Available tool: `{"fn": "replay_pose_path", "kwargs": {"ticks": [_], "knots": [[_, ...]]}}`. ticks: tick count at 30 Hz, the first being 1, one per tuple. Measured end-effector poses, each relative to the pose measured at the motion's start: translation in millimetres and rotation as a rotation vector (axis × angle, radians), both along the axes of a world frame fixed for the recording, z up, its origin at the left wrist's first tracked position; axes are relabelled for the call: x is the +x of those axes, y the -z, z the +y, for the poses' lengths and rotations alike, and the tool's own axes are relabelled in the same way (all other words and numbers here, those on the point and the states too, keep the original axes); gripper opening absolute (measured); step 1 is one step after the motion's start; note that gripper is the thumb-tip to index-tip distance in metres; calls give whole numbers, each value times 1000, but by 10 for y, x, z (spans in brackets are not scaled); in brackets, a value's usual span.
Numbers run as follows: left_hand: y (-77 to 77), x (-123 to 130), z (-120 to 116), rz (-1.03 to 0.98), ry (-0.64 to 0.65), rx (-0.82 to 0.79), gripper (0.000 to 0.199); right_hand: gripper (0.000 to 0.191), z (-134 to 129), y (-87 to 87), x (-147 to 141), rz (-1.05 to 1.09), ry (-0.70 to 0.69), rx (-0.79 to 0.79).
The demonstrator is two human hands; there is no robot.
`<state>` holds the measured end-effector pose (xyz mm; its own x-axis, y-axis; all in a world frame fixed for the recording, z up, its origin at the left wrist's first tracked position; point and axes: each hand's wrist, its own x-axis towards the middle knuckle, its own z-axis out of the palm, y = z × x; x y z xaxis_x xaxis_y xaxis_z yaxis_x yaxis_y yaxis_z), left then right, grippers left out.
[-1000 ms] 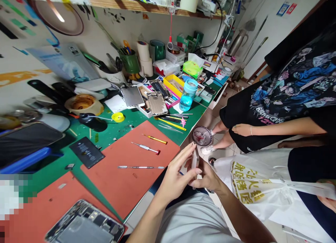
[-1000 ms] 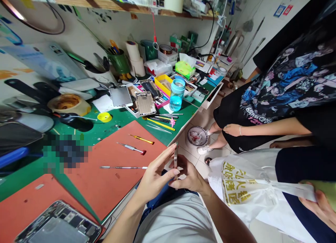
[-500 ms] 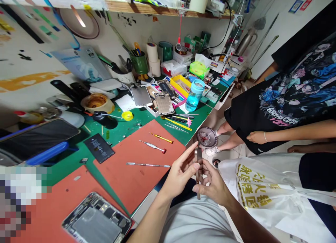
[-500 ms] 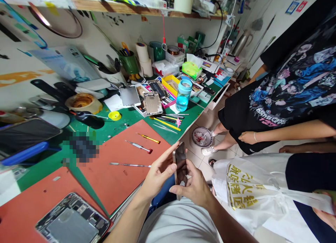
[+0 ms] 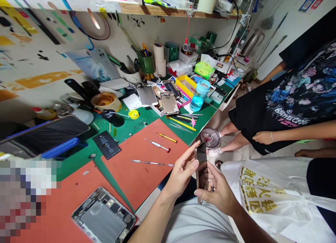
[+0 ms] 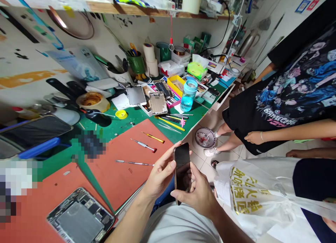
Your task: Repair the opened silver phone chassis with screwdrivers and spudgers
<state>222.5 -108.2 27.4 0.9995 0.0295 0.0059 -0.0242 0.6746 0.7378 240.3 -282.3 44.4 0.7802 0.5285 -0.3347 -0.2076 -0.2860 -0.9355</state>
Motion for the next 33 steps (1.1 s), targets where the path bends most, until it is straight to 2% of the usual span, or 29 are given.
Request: {"fn": "replay_pose_path", "kwargs": {"ticks": [6,14,25,29,33], "knots": [[-26,-2,-6,35,-9,-21,60,80,0,-4,-21,-48,37,-39],[-37,-9,-12,53,11,-61,67,73,43,-58,-45,-97,34,-3],[-39,-20,-4,41,30,-122,59,78,1,73,-94,-141,84,-30],[-53,-15,-16,50,34,-143,57,86,10,93,-114,-140,107,-21],[-76,-4,-34,74,-16,-160,52,96,-4,183,-164,-187,157,-82]]}}
